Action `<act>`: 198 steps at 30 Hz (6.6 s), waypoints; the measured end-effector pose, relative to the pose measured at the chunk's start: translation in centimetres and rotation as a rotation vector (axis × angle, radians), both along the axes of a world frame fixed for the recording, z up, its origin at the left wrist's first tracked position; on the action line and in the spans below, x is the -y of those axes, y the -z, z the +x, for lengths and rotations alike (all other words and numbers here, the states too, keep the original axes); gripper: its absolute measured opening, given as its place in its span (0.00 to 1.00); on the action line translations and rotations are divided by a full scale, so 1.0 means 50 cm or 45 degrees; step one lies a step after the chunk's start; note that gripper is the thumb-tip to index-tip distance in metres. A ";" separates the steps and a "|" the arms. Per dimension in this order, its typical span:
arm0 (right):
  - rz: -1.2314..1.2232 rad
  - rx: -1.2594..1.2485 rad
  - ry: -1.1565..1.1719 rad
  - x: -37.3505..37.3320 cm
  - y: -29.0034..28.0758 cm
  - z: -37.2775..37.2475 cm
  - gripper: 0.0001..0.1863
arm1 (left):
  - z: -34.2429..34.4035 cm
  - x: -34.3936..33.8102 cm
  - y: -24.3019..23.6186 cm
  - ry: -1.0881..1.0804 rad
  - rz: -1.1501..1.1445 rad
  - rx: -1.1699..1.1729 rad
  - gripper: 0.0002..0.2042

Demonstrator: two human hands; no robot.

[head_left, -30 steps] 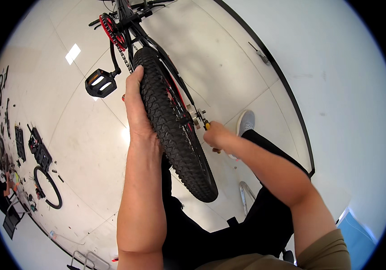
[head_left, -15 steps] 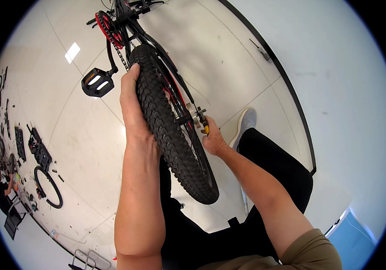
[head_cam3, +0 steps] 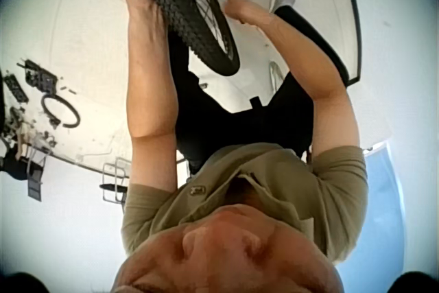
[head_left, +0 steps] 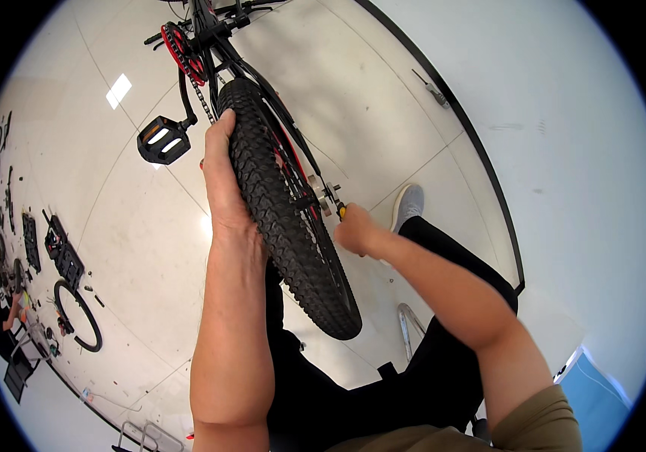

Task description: The person uses pliers to adjust the rear derailleur and chain on a bicycle. They rotate the rear wheel to test the chain movement and continue making small adjustments to the derailleur mechanism.

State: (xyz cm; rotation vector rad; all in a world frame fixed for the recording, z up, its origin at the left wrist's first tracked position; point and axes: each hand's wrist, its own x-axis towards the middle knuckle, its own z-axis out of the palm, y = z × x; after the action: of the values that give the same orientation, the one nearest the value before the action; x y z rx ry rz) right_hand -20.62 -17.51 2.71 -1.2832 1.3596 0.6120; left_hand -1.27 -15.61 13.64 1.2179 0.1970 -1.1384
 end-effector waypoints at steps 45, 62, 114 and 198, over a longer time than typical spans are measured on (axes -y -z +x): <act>-0.420 0.431 0.014 -0.060 0.151 -0.079 0.26 | -0.008 0.003 -0.010 0.001 0.037 -0.007 0.31; -0.130 0.243 0.268 0.011 0.012 -0.117 0.13 | -0.020 0.001 -0.002 -0.097 -0.116 -0.111 0.29; -1.242 0.491 -0.408 -0.092 -0.499 -0.059 0.22 | 0.099 -0.257 -0.114 -0.201 -0.267 -0.471 0.10; -0.187 0.821 1.399 -0.300 0.071 0.050 0.18 | -0.216 -0.344 -0.041 1.226 -0.165 1.425 0.09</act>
State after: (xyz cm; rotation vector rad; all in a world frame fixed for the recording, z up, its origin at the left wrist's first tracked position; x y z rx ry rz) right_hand -18.14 -2.52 -0.85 -0.5675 1.3088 -0.6188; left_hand -12.07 1.60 15.69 1.6971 -1.4072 -1.0243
